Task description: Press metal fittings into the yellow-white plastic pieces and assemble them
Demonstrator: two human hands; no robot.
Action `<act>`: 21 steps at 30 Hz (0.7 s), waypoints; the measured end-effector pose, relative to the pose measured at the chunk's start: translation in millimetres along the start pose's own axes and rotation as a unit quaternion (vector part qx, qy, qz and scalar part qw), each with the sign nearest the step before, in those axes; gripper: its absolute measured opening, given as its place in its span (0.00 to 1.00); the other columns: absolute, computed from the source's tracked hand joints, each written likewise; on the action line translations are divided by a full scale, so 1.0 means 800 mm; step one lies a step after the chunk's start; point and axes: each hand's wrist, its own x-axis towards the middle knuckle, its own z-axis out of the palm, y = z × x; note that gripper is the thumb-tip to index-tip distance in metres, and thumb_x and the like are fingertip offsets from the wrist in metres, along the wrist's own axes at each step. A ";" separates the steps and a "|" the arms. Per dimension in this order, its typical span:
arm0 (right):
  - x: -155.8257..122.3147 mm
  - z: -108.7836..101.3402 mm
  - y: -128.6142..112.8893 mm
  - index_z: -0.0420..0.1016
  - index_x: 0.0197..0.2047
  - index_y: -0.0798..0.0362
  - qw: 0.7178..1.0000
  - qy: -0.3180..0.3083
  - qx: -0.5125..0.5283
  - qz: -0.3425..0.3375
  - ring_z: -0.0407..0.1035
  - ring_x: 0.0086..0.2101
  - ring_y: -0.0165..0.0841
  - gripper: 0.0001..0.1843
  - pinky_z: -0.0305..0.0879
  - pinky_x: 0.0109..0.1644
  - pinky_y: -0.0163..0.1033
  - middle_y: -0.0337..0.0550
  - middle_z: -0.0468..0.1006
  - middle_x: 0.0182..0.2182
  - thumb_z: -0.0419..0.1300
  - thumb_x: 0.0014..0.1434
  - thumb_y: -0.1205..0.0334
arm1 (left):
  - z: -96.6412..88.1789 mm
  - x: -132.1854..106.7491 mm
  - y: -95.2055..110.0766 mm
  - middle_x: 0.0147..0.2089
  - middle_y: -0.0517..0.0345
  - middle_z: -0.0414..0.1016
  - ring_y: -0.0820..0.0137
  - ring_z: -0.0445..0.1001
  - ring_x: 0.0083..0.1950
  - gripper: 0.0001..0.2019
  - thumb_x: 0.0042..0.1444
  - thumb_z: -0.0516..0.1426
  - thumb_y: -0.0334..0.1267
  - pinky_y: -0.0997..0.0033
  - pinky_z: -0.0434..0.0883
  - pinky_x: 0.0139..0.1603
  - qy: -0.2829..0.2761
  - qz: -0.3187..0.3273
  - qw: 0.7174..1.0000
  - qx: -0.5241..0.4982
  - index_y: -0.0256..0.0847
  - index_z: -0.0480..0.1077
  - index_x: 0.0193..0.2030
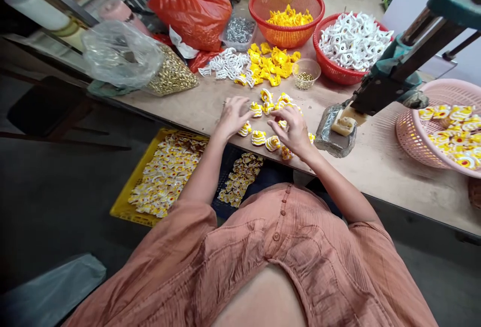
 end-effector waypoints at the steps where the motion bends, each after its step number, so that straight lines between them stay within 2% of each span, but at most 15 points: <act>1: -0.002 0.001 -0.002 0.81 0.50 0.49 1.000 -0.008 -0.003 -0.007 0.75 0.44 0.41 0.14 0.71 0.56 0.50 0.46 0.83 0.40 0.61 0.74 0.49 | 0.007 0.015 0.003 0.56 0.43 0.80 0.47 0.75 0.63 0.20 0.55 0.72 0.37 0.40 0.67 0.75 -0.042 -0.004 0.999 0.002 0.41 0.79 0.54; 2: -0.004 0.002 -0.004 0.81 0.50 0.49 1.000 -0.014 -0.007 -0.013 0.75 0.44 0.41 0.14 0.71 0.56 0.51 0.47 0.83 0.40 0.61 0.74 0.49 | 0.011 0.026 0.005 0.53 0.45 0.80 0.48 0.76 0.60 0.19 0.54 0.72 0.34 0.41 0.69 0.72 -0.073 -0.011 0.997 0.005 0.41 0.79 0.52; 4: -0.008 -0.002 -0.002 0.82 0.50 0.49 1.000 -0.016 -0.014 -0.021 0.75 0.43 0.41 0.14 0.71 0.55 0.50 0.47 0.83 0.40 0.60 0.74 0.50 | 0.014 0.038 0.009 0.48 0.48 0.79 0.52 0.77 0.55 0.16 0.52 0.71 0.31 0.45 0.73 0.68 -0.095 -0.024 0.995 0.009 0.40 0.79 0.47; 8: -0.009 -0.011 0.008 0.83 0.48 0.50 1.000 -0.008 -0.024 -0.001 0.75 0.43 0.40 0.14 0.73 0.54 0.49 0.47 0.83 0.40 0.58 0.75 0.53 | 0.003 0.024 0.030 0.50 0.51 0.77 0.63 0.78 0.48 0.14 0.53 0.70 0.30 0.58 0.79 0.57 -0.046 -0.012 0.998 -0.049 0.40 0.77 0.46; 11: 0.002 -0.005 0.011 0.84 0.52 0.47 1.000 -0.014 -0.025 0.003 0.75 0.50 0.41 0.14 0.72 0.59 0.51 0.48 0.83 0.46 0.57 0.76 0.55 | -0.005 0.001 0.061 0.53 0.52 0.77 0.68 0.80 0.46 0.16 0.55 0.71 0.34 0.66 0.81 0.51 -0.033 0.016 0.988 -0.148 0.40 0.78 0.49; 13: 0.014 0.005 0.010 0.84 0.56 0.45 0.999 -0.018 -0.029 -0.008 0.73 0.53 0.42 0.14 0.71 0.61 0.52 0.48 0.81 0.50 0.59 0.76 0.54 | -0.010 -0.012 0.083 0.53 0.52 0.78 0.68 0.82 0.46 0.17 0.55 0.72 0.38 0.67 0.81 0.51 -0.045 0.039 0.977 -0.205 0.41 0.79 0.50; 16: 0.025 0.020 0.008 0.85 0.53 0.46 0.999 -0.024 -0.035 -0.026 0.71 0.50 0.41 0.13 0.71 0.61 0.53 0.48 0.79 0.49 0.61 0.75 0.51 | -0.017 -0.026 0.109 0.51 0.53 0.81 0.66 0.83 0.47 0.16 0.56 0.71 0.39 0.66 0.81 0.52 -0.067 0.062 0.967 -0.239 0.41 0.81 0.50; 21: 0.015 0.026 -0.001 0.84 0.50 0.47 0.999 -0.014 -0.037 -0.011 0.70 0.49 0.42 0.16 0.71 0.59 0.55 0.48 0.78 0.46 0.58 0.77 0.49 | -0.024 -0.039 0.123 0.48 0.52 0.84 0.65 0.83 0.46 0.15 0.55 0.71 0.39 0.65 0.81 0.50 -0.068 0.050 0.972 -0.220 0.40 0.83 0.50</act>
